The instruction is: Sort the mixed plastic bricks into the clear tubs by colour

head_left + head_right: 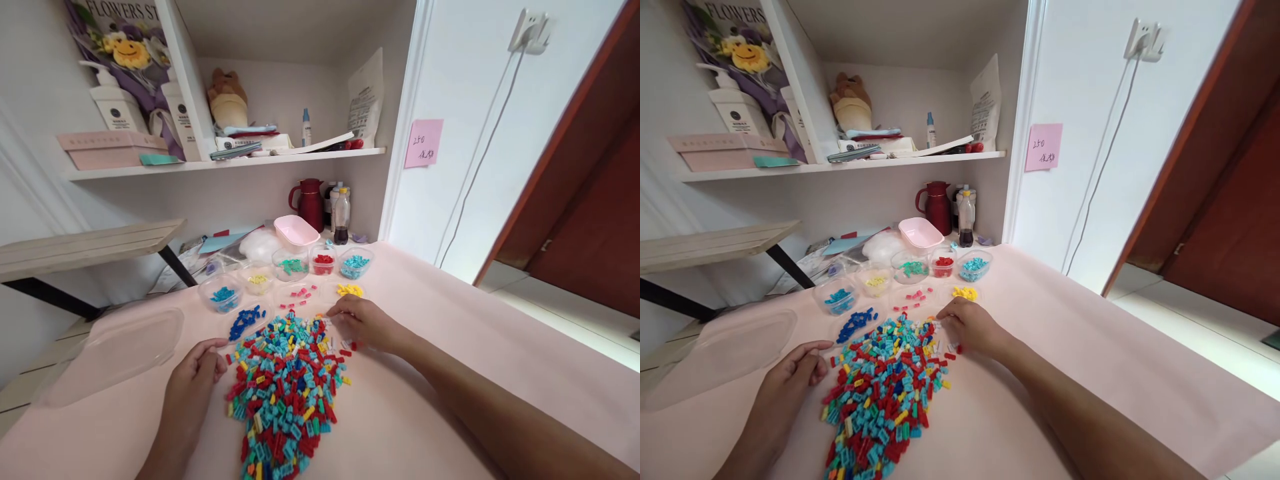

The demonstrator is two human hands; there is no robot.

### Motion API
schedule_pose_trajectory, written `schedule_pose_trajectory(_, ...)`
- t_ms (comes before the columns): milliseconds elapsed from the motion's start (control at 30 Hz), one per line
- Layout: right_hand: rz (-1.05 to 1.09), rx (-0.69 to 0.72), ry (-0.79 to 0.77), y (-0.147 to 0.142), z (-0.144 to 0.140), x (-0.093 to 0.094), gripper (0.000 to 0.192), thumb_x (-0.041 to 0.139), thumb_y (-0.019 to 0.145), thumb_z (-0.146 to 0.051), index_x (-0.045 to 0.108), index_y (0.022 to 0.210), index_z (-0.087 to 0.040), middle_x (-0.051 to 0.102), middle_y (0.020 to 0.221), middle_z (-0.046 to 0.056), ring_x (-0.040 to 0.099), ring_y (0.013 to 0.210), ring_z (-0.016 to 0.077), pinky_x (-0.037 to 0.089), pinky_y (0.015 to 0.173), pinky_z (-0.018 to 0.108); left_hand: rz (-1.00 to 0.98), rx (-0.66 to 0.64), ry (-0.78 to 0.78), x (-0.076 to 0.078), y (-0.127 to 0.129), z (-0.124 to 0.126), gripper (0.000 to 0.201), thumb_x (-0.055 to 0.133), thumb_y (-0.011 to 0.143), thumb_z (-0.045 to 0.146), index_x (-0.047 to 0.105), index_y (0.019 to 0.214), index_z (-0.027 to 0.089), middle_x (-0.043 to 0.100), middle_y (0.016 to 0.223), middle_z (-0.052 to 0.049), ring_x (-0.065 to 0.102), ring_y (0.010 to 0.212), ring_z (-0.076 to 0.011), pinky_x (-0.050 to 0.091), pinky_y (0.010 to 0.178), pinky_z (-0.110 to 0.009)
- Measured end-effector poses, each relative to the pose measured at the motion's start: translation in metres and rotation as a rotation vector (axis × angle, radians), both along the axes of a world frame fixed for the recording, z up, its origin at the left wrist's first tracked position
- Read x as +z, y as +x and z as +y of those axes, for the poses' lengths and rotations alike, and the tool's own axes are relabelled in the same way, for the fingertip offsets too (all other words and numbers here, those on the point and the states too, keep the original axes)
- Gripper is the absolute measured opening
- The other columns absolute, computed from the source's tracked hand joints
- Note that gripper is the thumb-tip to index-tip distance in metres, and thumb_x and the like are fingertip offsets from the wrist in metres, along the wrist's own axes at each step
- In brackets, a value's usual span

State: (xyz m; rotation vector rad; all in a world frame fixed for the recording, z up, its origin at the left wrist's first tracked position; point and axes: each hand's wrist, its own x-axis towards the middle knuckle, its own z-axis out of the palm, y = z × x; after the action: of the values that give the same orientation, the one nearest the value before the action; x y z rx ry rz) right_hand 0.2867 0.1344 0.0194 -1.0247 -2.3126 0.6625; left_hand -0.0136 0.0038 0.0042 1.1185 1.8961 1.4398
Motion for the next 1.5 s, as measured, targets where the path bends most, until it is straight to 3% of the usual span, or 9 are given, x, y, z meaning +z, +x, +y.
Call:
schedule_pose_trajectory(267, -0.176, 0.073, 0.22, -0.004, -0.003, -0.012, 0.032, 0.047, 0.085, -0.014, 0.064, 0.111, -0.021, 0.061, 0.107, 0.011, 0.055, 0.101, 0.0235, 0.042, 0.088, 0.034, 0.024, 0.005, 0.01, 0.002, 0.002, 0.0, 0.034, 0.052, 0.073, 0.045, 0.064, 0.093, 0.02, 0.054, 0.059, 0.004, 0.046, 0.059, -0.0141, 0.037, 0.06, -0.026)
schedule_pose_trajectory(433, -0.158, 0.061, 0.159, -0.002, -0.006, -0.004, 0.026, 0.045, 0.085, -0.011, 0.067, 0.095, -0.021, 0.062, 0.101, 0.007, 0.057, 0.094, 0.0191, 0.043, 0.082, 0.029, 0.04, 0.003, 0.028, 0.004, 0.003, 0.0, 0.035, 0.053, 0.072, 0.046, 0.064, 0.093, 0.02, 0.055, 0.059, 0.004, 0.047, 0.058, -0.0147, 0.038, 0.058, -0.026)
schedule_pose_trajectory(733, -0.133, 0.222, 0.108, 0.009, -0.004, 0.006, 0.029, 0.052, 0.082, -0.014, 0.068, 0.103, -0.027, 0.061, 0.107, 0.005, 0.058, 0.092, 0.0181, 0.045, 0.08, 0.029, 0.038, -0.015, 0.008, 0.0, 0.0, 0.0, 0.037, 0.052, 0.074, 0.046, 0.063, 0.098, 0.02, 0.055, 0.061, 0.003, 0.048, 0.06, -0.0158, 0.038, 0.061, -0.027)
schedule_pose_trajectory(967, -0.237, 0.149, -0.073, 0.041, 0.006, 0.024, 0.014, 0.058, 0.074, -0.015, 0.069, 0.078, -0.022, 0.067, 0.084, 0.001, 0.058, 0.074, 0.0158, 0.042, 0.065, 0.026, 0.07, -0.025, -0.002, -0.003, -0.003, 0.001, 0.036, 0.052, 0.075, 0.045, 0.062, 0.1, 0.02, 0.056, 0.063, 0.003, 0.048, 0.061, -0.0155, 0.037, 0.063, -0.027)
schedule_pose_trajectory(1167, -0.323, 0.203, -0.087, 0.039, 0.004, 0.021, 0.013, 0.069, 0.067, -0.023, 0.065, 0.079, -0.02, 0.061, 0.087, 0.003, 0.055, 0.077, 0.0168, 0.04, 0.065, 0.025, 0.094, -0.022, -0.008, 0.0, -0.001, 0.001, 0.036, 0.051, 0.075, 0.046, 0.061, 0.099, 0.021, 0.056, 0.063, 0.003, 0.049, 0.062, -0.0159, 0.037, 0.064, -0.028)
schedule_pose_trajectory(1500, -0.33, 0.236, -0.069, 0.028, 0.001, 0.018, 0.015, 0.069, 0.066, -0.022, 0.063, 0.079, -0.02, 0.057, 0.088, 0.002, 0.053, 0.077, 0.0145, 0.039, 0.065, 0.023, 0.083, -0.039, -0.016, -0.003, -0.004, 0.002, 0.035, 0.049, 0.078, 0.046, 0.06, 0.1, 0.022, 0.056, 0.064, 0.004, 0.048, 0.064, -0.0154, 0.037, 0.064, -0.027)
